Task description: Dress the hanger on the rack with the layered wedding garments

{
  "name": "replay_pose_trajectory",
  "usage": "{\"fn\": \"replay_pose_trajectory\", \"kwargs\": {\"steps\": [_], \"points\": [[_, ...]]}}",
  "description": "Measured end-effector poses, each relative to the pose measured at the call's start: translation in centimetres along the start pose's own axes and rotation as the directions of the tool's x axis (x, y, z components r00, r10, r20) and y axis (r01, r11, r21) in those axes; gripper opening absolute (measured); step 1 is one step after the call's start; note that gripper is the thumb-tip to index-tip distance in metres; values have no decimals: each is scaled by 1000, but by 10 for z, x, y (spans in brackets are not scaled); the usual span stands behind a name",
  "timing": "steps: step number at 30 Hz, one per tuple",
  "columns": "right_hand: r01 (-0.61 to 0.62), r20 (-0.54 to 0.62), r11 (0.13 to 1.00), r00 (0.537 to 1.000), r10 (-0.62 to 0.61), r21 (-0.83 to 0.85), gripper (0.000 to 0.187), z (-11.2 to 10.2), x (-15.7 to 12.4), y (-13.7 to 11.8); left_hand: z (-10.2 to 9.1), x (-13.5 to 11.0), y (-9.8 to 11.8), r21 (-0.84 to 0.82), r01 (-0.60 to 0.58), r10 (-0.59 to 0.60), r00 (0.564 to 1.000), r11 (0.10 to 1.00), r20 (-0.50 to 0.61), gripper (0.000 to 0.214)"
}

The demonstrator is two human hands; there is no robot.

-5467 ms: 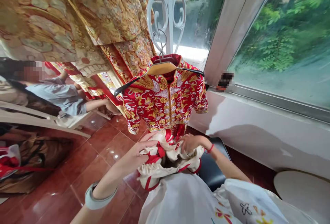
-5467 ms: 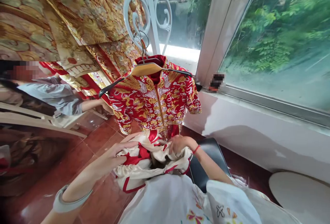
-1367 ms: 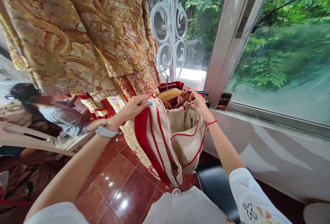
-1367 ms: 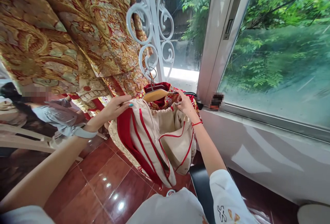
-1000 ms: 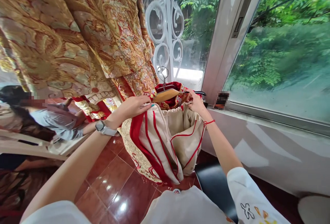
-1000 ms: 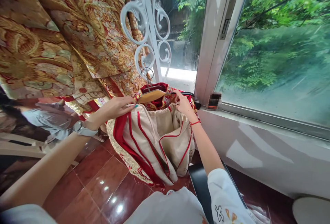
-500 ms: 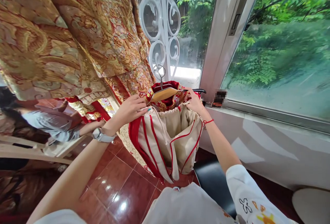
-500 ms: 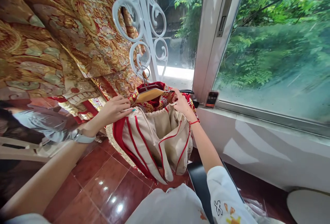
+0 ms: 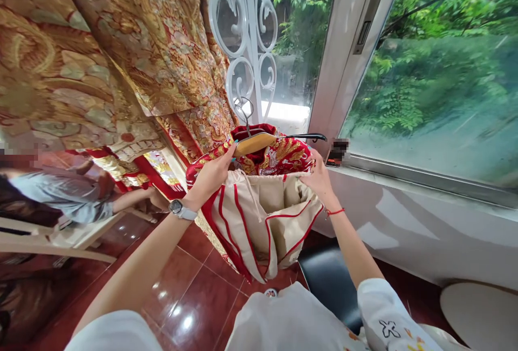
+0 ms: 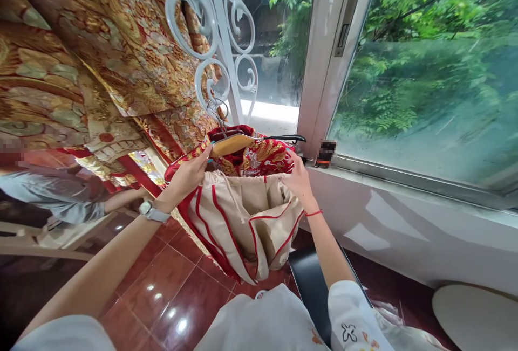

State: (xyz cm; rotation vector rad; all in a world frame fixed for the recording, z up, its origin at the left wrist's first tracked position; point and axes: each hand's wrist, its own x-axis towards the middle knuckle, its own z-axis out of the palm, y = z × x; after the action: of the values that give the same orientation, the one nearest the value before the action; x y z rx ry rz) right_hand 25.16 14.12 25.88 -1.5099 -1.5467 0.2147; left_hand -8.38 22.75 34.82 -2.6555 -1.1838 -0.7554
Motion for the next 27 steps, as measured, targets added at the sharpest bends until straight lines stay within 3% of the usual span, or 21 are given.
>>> {"fn": "replay_pose_trajectory", "kwargs": {"steps": [3,6,9,12,14,19,22,25,27], "points": [[-109,30,993,993,111,-54,58,15,-47,27,3,1,6,-78,1,-3,1000,997,-25,58],[-222,203,974,953,224,-37,15,35,-85,50,7,2,14,-178,2,-7,1000,984,-27,58],[-261,321,964,918,233,45,14,37,-94,62,7,3,17,-220,31,-33,999,975,-7,58],[-267,384,950,904,188,162,19,14,-74,64,3,4,15,-233,41,-41,999,972,4,57],[-266,354,937,919,175,226,24,-8,-50,59,1,4,12,-257,34,-32,999,966,10,57],[-226,117,921,973,198,319,40,-51,28,22,-4,3,8,-336,10,-2,1000,942,24,57],[-110,-33,944,991,127,312,49,-67,68,-10,-7,1,7,-351,-5,11,1000,936,13,57],[75,-194,971,981,-30,226,63,-86,80,-33,-9,-1,10,-347,1,2,1000,938,7,56],[135,-214,975,972,-96,175,71,-99,71,-38,-9,-2,14,-339,6,-7,1000,941,-4,56]]}}
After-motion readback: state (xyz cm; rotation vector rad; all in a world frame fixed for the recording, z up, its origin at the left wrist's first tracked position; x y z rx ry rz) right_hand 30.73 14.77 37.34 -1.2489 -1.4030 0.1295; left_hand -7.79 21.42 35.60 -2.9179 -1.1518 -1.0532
